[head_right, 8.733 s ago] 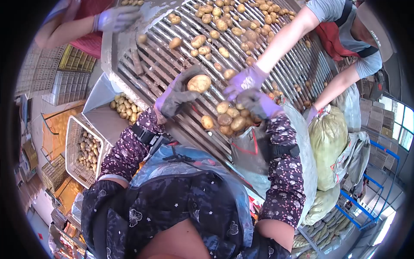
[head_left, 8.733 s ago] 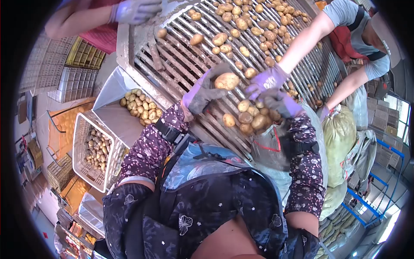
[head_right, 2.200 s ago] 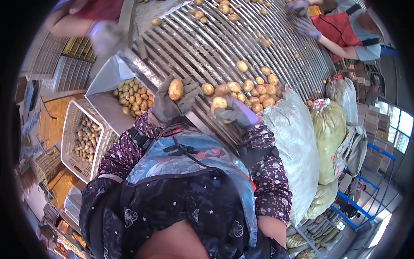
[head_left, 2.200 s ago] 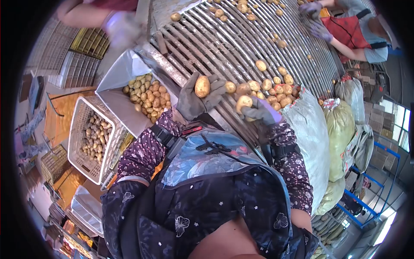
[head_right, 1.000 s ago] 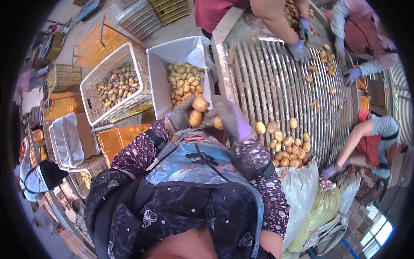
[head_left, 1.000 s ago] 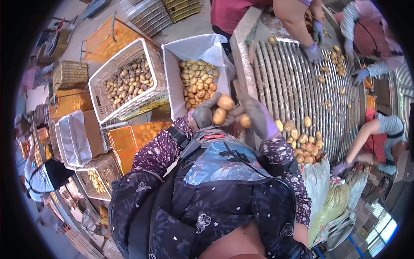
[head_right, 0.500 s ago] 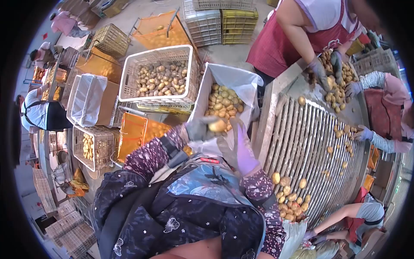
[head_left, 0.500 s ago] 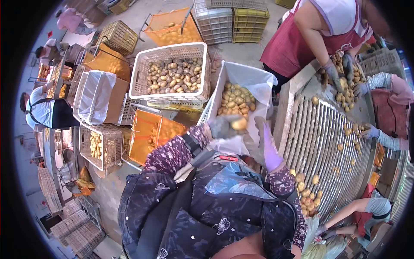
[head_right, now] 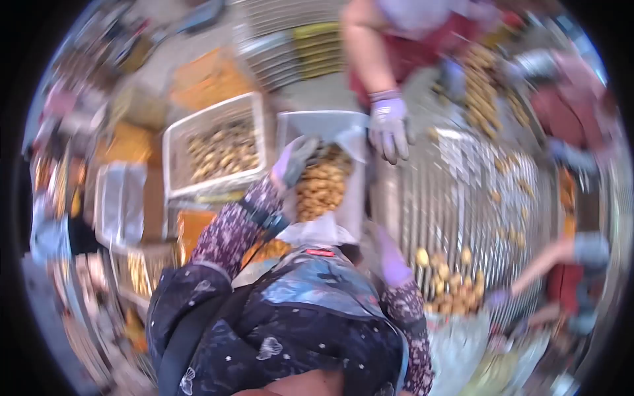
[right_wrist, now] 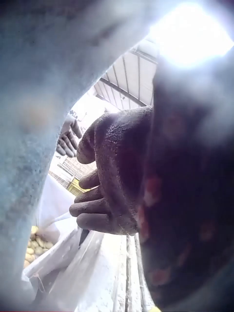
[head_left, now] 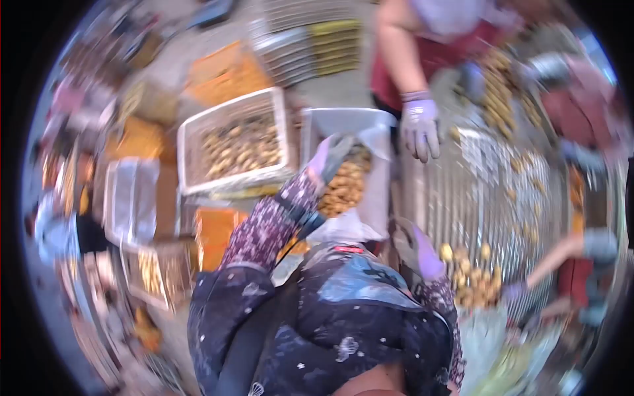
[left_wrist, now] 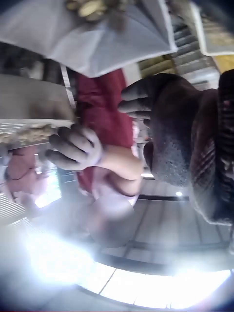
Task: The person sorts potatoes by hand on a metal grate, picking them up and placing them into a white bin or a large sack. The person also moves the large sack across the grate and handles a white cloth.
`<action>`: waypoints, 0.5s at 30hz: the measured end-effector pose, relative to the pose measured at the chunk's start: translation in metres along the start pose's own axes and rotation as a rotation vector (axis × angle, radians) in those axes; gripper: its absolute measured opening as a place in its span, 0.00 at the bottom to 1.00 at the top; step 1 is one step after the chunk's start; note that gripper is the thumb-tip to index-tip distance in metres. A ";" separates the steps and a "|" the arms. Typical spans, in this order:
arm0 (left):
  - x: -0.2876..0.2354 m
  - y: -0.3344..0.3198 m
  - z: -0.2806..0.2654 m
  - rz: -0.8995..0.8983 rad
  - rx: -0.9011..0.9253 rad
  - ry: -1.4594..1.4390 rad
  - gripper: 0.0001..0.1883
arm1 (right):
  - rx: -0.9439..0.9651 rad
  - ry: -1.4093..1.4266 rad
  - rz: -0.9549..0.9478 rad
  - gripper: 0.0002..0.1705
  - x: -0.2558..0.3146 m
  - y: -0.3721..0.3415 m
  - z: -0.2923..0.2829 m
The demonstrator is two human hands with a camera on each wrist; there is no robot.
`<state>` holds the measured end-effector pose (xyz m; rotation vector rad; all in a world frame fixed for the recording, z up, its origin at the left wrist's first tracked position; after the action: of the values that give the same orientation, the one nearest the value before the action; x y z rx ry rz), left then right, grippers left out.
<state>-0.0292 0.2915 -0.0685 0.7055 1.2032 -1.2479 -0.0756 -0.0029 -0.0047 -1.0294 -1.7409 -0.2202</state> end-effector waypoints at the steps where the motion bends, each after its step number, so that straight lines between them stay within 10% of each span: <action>1: 0.011 -0.009 0.012 0.012 -0.041 -0.008 0.17 | -0.085 0.019 -0.045 0.24 -0.006 -0.009 0.000; 5: -0.033 -0.055 0.125 0.035 0.136 0.036 0.20 | -0.266 0.040 -0.082 0.21 -0.009 -0.076 -0.008; 11: 0.022 -0.127 0.254 -0.177 1.073 0.259 0.25 | -0.556 0.412 0.139 0.21 -0.002 -0.220 -0.008; 15: 0.067 -0.209 0.335 -0.066 1.293 0.440 0.24 | -1.098 0.651 0.246 0.18 0.006 -0.392 0.024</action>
<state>-0.1391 -0.0870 0.0030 1.9542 0.6017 -1.9511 -0.3759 -0.2259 0.1153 -1.6642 -0.8085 -1.2866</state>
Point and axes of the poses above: each hand's wrist, its own y-axis towards the middle knuckle, its own z-axis out of the palm, x = y × z, the point moved 5 cm from there along y, towards the middle knuckle, and after that the axes turned 6 degrees about y, right-handed, at the moved point
